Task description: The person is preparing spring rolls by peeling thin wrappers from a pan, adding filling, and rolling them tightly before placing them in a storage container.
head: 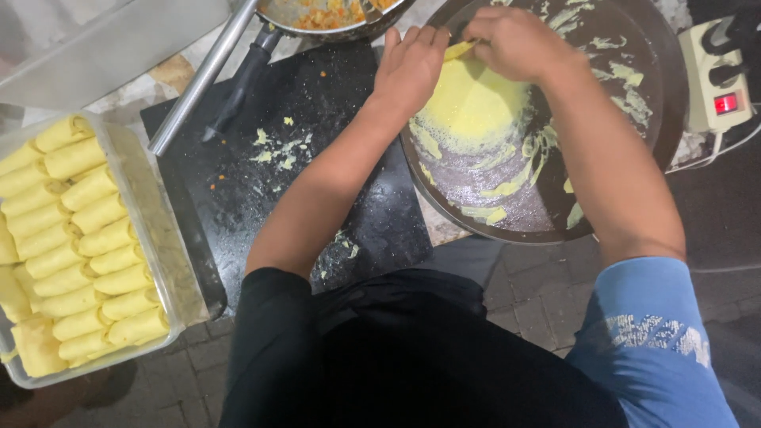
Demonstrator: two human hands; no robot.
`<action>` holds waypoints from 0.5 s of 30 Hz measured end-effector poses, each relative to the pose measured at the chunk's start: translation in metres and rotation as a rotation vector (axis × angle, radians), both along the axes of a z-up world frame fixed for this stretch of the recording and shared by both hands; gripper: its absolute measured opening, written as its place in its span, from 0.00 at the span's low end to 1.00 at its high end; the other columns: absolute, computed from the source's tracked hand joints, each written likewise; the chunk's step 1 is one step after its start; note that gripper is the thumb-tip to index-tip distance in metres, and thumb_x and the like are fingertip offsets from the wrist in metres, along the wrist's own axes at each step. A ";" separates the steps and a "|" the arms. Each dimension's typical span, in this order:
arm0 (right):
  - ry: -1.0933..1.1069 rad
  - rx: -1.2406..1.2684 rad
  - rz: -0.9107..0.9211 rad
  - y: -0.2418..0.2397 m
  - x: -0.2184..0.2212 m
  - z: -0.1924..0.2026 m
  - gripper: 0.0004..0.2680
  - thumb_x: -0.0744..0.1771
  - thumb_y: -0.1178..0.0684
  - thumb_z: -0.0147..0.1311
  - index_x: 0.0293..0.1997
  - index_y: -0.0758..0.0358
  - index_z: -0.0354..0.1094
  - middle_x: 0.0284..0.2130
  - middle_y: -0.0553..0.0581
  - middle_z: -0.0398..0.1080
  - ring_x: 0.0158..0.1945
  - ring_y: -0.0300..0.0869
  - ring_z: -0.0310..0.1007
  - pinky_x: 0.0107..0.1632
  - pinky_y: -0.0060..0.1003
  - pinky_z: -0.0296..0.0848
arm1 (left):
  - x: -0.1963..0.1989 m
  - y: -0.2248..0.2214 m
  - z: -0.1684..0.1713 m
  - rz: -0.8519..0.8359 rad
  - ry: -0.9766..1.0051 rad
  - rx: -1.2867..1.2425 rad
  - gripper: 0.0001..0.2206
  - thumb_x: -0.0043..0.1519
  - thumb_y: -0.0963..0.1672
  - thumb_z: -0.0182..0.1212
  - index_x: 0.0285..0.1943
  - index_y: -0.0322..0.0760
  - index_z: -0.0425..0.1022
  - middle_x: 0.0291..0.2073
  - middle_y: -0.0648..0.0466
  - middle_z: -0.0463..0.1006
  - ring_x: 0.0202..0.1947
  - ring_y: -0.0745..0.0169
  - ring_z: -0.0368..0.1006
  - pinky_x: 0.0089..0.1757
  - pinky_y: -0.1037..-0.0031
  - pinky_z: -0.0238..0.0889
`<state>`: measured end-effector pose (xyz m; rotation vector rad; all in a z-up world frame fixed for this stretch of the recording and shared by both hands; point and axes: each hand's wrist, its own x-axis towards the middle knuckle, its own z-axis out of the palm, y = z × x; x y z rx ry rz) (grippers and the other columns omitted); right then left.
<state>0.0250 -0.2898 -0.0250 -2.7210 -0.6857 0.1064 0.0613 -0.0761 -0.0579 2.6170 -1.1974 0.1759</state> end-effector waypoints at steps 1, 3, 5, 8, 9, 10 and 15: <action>-0.020 0.000 0.018 -0.004 0.002 -0.002 0.10 0.68 0.60 0.49 0.53 0.71 0.73 0.46 0.63 0.72 0.49 0.57 0.70 0.50 0.51 0.67 | 0.003 -0.003 -0.013 0.002 -0.177 0.033 0.18 0.51 0.35 0.60 0.50 0.36 0.72 0.39 0.50 0.77 0.42 0.49 0.68 0.42 0.59 0.52; -0.002 0.012 0.037 -0.006 0.002 0.009 0.10 0.69 0.58 0.51 0.53 0.71 0.72 0.46 0.63 0.73 0.46 0.58 0.71 0.48 0.50 0.67 | 0.004 -0.002 -0.008 -0.008 -0.213 0.031 0.11 0.51 0.35 0.60 0.41 0.38 0.75 0.35 0.50 0.77 0.40 0.49 0.67 0.41 0.59 0.52; 0.021 0.025 0.052 -0.007 -0.002 0.019 0.10 0.70 0.56 0.54 0.53 0.71 0.72 0.45 0.63 0.73 0.44 0.58 0.71 0.46 0.50 0.67 | 0.002 0.000 -0.003 -0.020 -0.243 0.029 0.06 0.52 0.36 0.59 0.31 0.39 0.79 0.31 0.51 0.77 0.38 0.49 0.65 0.39 0.59 0.53; 0.130 -0.028 0.034 0.001 -0.007 0.042 0.11 0.70 0.55 0.52 0.54 0.70 0.71 0.46 0.65 0.72 0.47 0.59 0.71 0.48 0.53 0.67 | -0.001 0.005 0.016 -0.073 -0.086 0.088 0.09 0.55 0.36 0.54 0.41 0.36 0.78 0.32 0.48 0.79 0.42 0.45 0.65 0.42 0.58 0.51; 0.239 -0.013 -0.045 0.007 -0.010 0.054 0.14 0.69 0.50 0.52 0.58 0.67 0.67 0.51 0.63 0.69 0.50 0.57 0.69 0.51 0.52 0.65 | -0.005 0.007 0.027 -0.069 0.037 0.082 0.11 0.54 0.34 0.52 0.42 0.35 0.75 0.26 0.48 0.77 0.35 0.45 0.67 0.43 0.59 0.52; 0.348 0.002 -0.123 0.013 -0.013 0.065 0.18 0.68 0.45 0.53 0.61 0.65 0.64 0.55 0.62 0.67 0.53 0.56 0.67 0.54 0.52 0.63 | -0.009 0.009 0.038 -0.063 0.160 0.076 0.13 0.53 0.32 0.50 0.42 0.34 0.73 0.20 0.48 0.74 0.27 0.46 0.69 0.44 0.60 0.52; 0.390 -0.028 -0.169 0.024 -0.013 0.074 0.29 0.62 0.43 0.59 0.70 0.60 0.55 0.62 0.62 0.60 0.60 0.58 0.60 0.56 0.52 0.59 | -0.007 0.014 0.054 -0.031 0.463 0.040 0.11 0.60 0.36 0.44 0.46 0.38 0.69 0.25 0.48 0.77 0.30 0.41 0.70 0.47 0.59 0.51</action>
